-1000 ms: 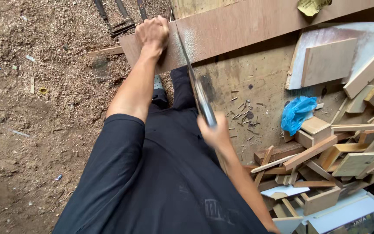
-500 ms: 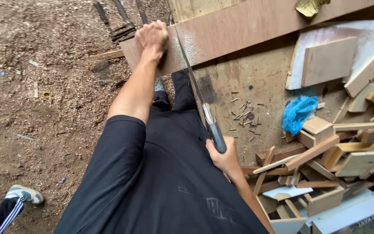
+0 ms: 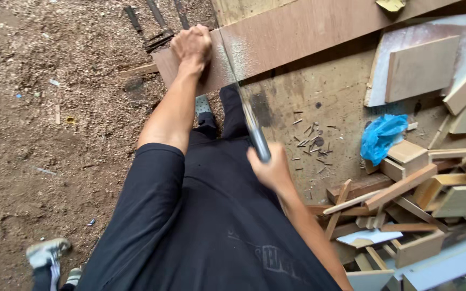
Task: The person uses a hand saw to cut a plank of wood clamped to a workbench. They mark the wood with a marker, then continue sawing to separate a smaller piece. The cut piece is placed aside on the bench.
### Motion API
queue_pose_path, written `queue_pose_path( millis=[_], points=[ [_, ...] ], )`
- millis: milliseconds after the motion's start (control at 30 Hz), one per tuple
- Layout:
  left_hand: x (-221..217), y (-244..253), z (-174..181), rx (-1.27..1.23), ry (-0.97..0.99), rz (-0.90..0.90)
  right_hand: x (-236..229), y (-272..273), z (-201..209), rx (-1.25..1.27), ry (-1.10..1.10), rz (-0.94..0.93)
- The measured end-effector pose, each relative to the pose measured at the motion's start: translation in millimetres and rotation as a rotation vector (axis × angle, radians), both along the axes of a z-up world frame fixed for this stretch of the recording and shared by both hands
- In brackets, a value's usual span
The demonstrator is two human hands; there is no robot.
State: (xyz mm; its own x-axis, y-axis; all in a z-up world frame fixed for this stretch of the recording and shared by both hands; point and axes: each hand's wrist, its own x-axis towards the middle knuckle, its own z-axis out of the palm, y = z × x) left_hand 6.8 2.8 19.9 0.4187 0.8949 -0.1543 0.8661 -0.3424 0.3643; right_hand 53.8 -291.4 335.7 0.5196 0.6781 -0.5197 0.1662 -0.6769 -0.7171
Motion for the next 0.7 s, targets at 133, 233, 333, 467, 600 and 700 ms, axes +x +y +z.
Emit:
queue_pose_path(
  millis=[133,233,333,467,600,700],
  points=[
    [-3,1,2,-0.066,-0.043,0.025,-2,-36,37,0.025,0.026,-0.027],
    [-4,-2,-4,-0.033,-0.064,-0.006,15,11,-21,0.154,0.119,-0.058],
    [-6,-3,-10,0.048,-0.08,-0.019,38,88,-79,0.14,0.144,-0.042],
    [2,8,-9,0.004,-0.102,0.007,43,104,-85,0.128,0.159,-0.084],
    [-3,-1,-12,-0.067,-0.143,0.031,28,79,-78,0.154,0.005,-0.022],
    [-1,-6,-13,-0.021,-0.027,0.001,17,23,-33,0.115,0.041,-0.014]
  ],
)
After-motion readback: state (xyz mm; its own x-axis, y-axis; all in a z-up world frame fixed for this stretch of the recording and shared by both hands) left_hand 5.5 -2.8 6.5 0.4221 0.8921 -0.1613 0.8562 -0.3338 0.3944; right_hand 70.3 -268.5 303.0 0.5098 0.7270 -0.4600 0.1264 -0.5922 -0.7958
